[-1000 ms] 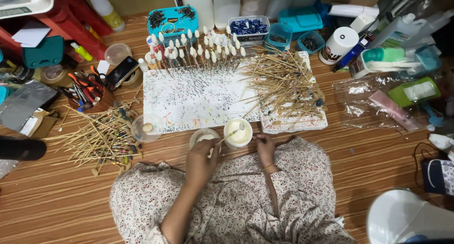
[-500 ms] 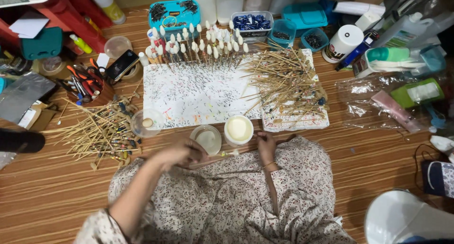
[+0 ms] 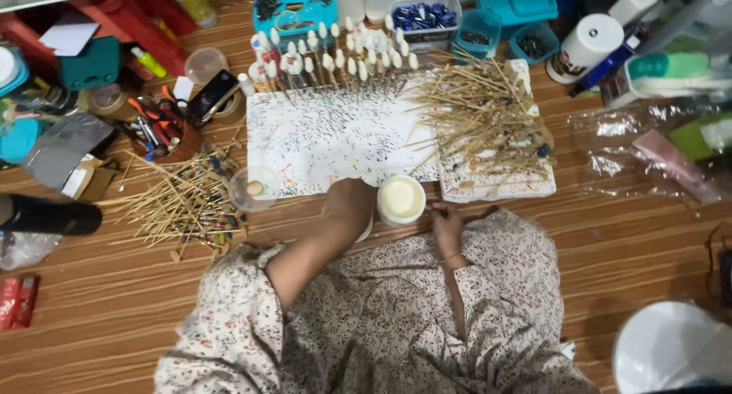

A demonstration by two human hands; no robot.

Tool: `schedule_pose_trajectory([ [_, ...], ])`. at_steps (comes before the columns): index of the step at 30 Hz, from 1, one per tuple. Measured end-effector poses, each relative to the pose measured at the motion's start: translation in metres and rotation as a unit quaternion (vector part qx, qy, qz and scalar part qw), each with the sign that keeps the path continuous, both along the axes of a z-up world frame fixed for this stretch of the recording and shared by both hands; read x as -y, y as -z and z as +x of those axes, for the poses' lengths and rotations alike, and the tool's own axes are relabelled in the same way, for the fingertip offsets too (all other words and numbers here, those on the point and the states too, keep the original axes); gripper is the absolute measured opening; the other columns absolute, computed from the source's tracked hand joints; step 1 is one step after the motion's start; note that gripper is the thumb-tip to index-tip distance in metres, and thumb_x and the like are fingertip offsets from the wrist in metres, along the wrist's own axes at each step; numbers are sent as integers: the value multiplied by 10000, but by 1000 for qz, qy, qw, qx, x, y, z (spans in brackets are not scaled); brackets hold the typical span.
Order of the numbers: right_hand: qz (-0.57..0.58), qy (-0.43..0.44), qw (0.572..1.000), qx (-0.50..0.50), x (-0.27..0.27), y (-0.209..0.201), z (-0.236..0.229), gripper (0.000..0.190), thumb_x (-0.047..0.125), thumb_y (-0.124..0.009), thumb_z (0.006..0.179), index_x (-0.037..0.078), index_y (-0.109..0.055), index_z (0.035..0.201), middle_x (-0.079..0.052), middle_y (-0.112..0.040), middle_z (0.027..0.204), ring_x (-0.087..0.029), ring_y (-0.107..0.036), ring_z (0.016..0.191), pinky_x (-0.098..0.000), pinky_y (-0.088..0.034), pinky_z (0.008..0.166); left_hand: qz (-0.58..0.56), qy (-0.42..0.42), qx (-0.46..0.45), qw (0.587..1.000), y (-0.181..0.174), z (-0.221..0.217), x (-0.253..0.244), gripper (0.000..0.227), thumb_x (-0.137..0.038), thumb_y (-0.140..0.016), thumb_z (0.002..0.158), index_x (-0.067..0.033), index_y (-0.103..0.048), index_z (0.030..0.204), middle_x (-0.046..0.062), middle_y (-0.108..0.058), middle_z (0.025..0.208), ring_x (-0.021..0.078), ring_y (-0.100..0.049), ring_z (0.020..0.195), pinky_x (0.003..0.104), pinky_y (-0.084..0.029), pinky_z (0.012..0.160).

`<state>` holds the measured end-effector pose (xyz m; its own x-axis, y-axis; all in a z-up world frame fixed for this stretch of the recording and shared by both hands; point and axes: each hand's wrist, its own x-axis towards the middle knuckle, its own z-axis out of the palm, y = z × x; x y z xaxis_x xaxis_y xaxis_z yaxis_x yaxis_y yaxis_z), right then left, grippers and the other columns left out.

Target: Dipping wooden sticks into glue and small components to assemble items on a board

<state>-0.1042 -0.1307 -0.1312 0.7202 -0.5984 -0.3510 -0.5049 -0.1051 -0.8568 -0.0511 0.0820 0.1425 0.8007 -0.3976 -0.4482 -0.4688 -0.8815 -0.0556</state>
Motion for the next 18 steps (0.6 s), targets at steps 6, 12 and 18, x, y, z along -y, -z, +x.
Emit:
schedule_pose_trajectory([
  [6, -4, -3, 999, 35, -6, -12, -5, 202, 97, -702, 821, 118, -780, 1006, -162, -745, 1066, -328, -697, 1074, -409, -547, 944, -8, -12, 40, 999, 109, 8, 2, 146, -103, -655, 866, -66, -794, 891, 107, -769, 819, 285, -772, 831, 418, -624, 607],
  [12, -3, 8, 999, 46, -11, -6, -4, 191, 117, -712, 802, 113, -772, 983, -156, -737, 1029, -317, -692, 1063, -415, -527, 968, -40, -64, 62, 995, 108, -4, -3, 268, -145, -547, 972, -101, -798, 891, 55, -786, 848, 245, -782, 861, 403, -632, 650],
  [18, 15, 16, 999, 38, -18, -27, -5, 205, 132, -718, 801, 127, -775, 998, -115, -736, 1034, -267, -694, 1046, -400, -527, 956, 33, 36, 118, 992, 163, 2, -23, 247, -98, -562, 916, -154, -792, 844, 2, -773, 797, 214, -776, 791, 371, -610, 595],
])
